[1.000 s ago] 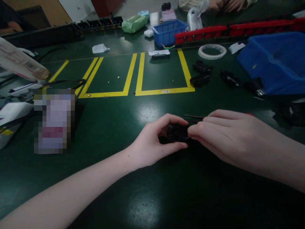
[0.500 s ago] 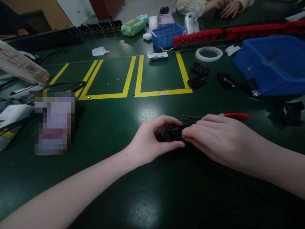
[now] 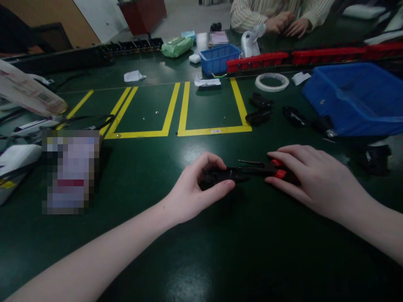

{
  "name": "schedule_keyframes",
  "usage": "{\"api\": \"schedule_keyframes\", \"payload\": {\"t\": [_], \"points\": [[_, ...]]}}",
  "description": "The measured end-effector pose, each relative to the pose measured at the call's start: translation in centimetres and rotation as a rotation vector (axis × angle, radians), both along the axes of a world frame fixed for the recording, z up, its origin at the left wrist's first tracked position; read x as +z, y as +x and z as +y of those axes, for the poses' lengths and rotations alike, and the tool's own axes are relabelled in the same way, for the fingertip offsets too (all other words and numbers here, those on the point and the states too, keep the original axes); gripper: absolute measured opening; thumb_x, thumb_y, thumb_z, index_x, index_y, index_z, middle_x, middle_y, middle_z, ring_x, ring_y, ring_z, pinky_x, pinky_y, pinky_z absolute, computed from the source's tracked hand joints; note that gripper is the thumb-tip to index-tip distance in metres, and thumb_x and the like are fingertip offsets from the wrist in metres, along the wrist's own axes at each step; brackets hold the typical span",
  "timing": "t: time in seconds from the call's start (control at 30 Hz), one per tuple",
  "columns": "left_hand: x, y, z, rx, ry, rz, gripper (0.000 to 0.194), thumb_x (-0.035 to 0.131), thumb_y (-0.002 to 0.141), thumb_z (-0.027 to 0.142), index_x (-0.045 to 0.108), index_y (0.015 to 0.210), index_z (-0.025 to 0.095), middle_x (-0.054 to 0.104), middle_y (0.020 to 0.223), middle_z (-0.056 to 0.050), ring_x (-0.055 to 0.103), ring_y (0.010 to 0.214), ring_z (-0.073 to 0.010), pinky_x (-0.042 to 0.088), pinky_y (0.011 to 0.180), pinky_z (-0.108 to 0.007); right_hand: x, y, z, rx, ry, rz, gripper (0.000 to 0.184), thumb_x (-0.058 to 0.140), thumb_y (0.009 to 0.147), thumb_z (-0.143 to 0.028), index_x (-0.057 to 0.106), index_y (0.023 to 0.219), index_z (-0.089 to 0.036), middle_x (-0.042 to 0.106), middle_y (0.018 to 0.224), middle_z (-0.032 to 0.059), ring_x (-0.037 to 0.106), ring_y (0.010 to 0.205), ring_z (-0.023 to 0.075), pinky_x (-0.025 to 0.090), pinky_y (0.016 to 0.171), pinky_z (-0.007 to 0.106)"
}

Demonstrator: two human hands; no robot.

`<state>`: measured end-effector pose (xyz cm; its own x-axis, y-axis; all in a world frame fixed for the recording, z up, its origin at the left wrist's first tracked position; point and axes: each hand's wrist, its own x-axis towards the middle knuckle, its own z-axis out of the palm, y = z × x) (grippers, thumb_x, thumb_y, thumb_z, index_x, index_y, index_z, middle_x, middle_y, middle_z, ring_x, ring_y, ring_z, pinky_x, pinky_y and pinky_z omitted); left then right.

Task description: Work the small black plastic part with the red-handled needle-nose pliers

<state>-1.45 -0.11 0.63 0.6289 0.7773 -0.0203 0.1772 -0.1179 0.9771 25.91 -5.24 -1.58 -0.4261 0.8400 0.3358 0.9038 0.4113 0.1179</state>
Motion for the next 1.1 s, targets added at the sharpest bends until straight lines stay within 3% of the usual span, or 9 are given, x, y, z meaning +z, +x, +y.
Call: {"api": "schedule_keyframes", "payload": {"t": [0.17,0.3,0.43,0.6,0.73,0.9,1.1], "points": [[-0.2,0.1,0.1,-0.009,0.071,0.020,0.028,0.064,0.086,0.027,0.051,0.109,0.019,0.060,0.102,-0.001,0.059,0.088,-0.0148,0.047,0.070,-0.026,0.5,-0.6,0.2,0.012,0.075,-0.029,0.038,0.044,0.094,-0.040,0.056,0.109,-0.007,0.063,0.099,0.0167,0.062,0.086,0.0275,0.054,0.069,0.041],[-0.4,0.3,0.1,-0.002,0.104,0.049,0.036,0.065,0.086,0.025,0.049,0.117,0.019,0.059,0.105,-0.003,0.060,0.095,-0.0168,0.049,0.078,-0.028,0.8,-0.6,0.0,0.052,0.045,0.140,0.029,0.042,0.095,-0.029,0.052,0.116,-0.012,0.061,0.107,0.0156,0.061,0.096,0.0263,0.054,0.079,0.042],[-0.4,0.4,-0.2,-0.024,0.133,0.071,0.046,0.065,0.086,0.024,0.044,0.126,0.018,0.060,0.102,-0.003,0.062,0.090,-0.0164,0.050,0.075,-0.028,0.9,-0.7,-0.2,0.088,0.017,0.306,0.024,0.047,0.094,-0.028,0.052,0.115,-0.019,0.059,0.104,0.0112,0.060,0.092,0.0228,0.054,0.072,0.037],[-0.5,0.5,-0.3,-0.088,0.276,0.153,0.044,0.065,0.086,0.028,0.049,0.126,0.017,0.063,0.103,-0.005,0.063,0.087,-0.0172,0.051,0.075,-0.029,0.5,-0.8,0.2,0.232,0.077,0.204,0.044,0.059,0.088,-0.034,0.048,0.124,-0.012,0.059,0.104,0.0143,0.062,0.087,0.0226,0.054,0.068,0.034],[-0.4,0.6,-0.4,-0.143,0.392,0.201,0.040,0.064,0.087,0.027,0.053,0.125,0.017,0.065,0.112,-0.007,0.063,0.097,-0.0203,0.050,0.083,-0.032,0.3,-1.0,0.3,0.213,0.067,0.185,0.037,0.056,0.089,-0.038,0.051,0.117,-0.014,0.058,0.117,0.0182,0.062,0.097,0.0250,0.055,0.076,0.037],[-0.3,0.6,-0.4,-0.156,0.450,0.286,0.039,0.062,0.088,0.027,0.054,0.124,0.016,0.067,0.112,-0.008,0.063,0.097,-0.0212,0.048,0.091,-0.038,0.9,-1.3,0.4,0.261,0.132,0.086,0.028,0.056,0.089,-0.038,0.055,0.101,-0.012,0.066,0.090,0.0145,0.064,0.087,0.0275,0.055,0.073,0.041],[-0.4,0.5,-0.3,-0.184,0.455,0.230,0.037,0.061,0.089,0.027,0.053,0.124,0.017,0.065,0.113,-0.007,0.062,0.099,-0.0202,0.049,0.087,-0.033,1.1,-1.4,0.5,0.303,0.126,0.079,0.032,0.055,0.089,-0.042,0.057,0.096,-0.011,0.065,0.082,0.0120,0.063,0.076,0.0232,0.053,0.065,0.035]]}}
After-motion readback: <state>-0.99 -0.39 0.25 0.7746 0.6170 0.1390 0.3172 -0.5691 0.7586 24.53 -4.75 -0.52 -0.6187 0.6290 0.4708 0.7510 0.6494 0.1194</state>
